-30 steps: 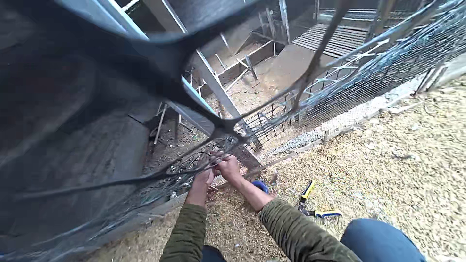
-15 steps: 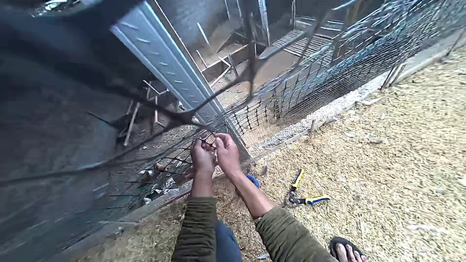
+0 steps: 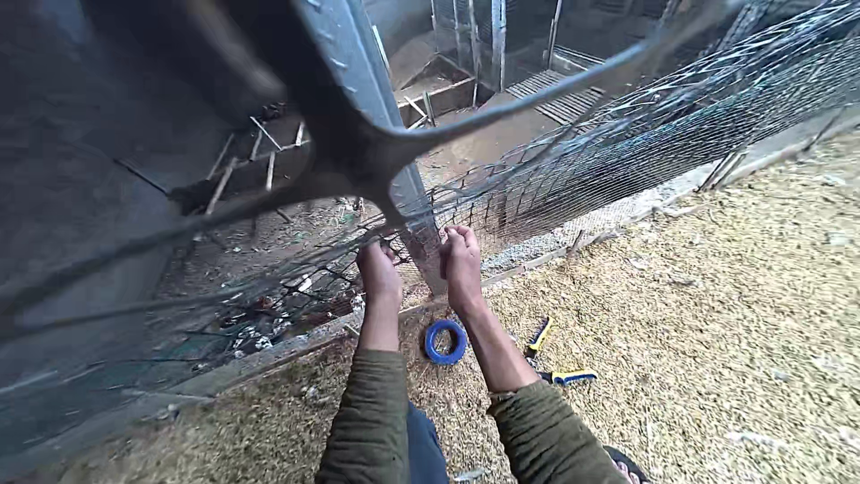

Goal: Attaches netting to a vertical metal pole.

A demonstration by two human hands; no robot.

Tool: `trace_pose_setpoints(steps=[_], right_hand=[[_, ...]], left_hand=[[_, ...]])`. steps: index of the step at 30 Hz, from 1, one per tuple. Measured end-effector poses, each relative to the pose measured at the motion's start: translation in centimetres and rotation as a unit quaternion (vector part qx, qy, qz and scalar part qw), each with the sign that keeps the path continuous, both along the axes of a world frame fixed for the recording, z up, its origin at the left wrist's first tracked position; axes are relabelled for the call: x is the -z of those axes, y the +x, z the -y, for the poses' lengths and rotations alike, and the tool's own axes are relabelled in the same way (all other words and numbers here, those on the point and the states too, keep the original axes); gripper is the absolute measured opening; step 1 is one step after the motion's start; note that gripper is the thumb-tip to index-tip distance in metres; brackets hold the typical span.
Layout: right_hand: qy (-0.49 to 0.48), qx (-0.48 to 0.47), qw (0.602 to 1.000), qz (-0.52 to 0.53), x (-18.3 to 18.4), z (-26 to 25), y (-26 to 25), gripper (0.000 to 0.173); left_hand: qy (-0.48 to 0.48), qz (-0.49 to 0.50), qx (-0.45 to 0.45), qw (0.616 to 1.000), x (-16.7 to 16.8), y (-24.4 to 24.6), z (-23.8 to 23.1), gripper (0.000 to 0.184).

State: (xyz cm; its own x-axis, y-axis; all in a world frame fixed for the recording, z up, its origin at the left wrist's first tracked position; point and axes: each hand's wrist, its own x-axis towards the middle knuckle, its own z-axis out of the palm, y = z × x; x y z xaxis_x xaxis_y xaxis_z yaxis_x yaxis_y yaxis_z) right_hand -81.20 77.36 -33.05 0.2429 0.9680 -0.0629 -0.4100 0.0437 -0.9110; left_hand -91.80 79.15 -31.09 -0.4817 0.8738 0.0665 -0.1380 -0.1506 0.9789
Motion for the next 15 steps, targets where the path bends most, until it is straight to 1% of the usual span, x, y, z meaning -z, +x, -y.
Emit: trace_pose_setpoints(steps=[2, 5, 8, 12, 15], right_hand=[[-0.001, 0.001, 1.000, -0.014, 0.2, -0.4, 0.9, 0.031], [-0.001, -0.005, 1.000, -0.005, 0.4, -0.6, 1.9, 0.031], [0.015, -0.016, 1.000, 0.003, 0.9, -0.5, 2.1, 0.031], [0.029, -0.045, 0.997, 0.054, 1.9, -0.1, 1.7, 0.031], [0.041, -0.074, 0.994, 0.076, 2.0, 0.4, 1.1, 0.027]], left_hand=[[-0.002, -0.007, -0.003, 1.000, 0.1, 0.0, 0.0, 0.032], [-0.001, -0.024, -0.013, 1.000, 0.4, 0.0, 0.0, 0.031], [0.001, -0.044, -0.006, 0.999, 0.6, 0.0, 0.0, 0.035], [0.023, -0.054, 0.001, 0.998, 1.2, -0.2, 0.2, 0.035], [0.034, -0.059, 0.017, 0.997, 1.4, -0.4, 0.4, 0.035]])
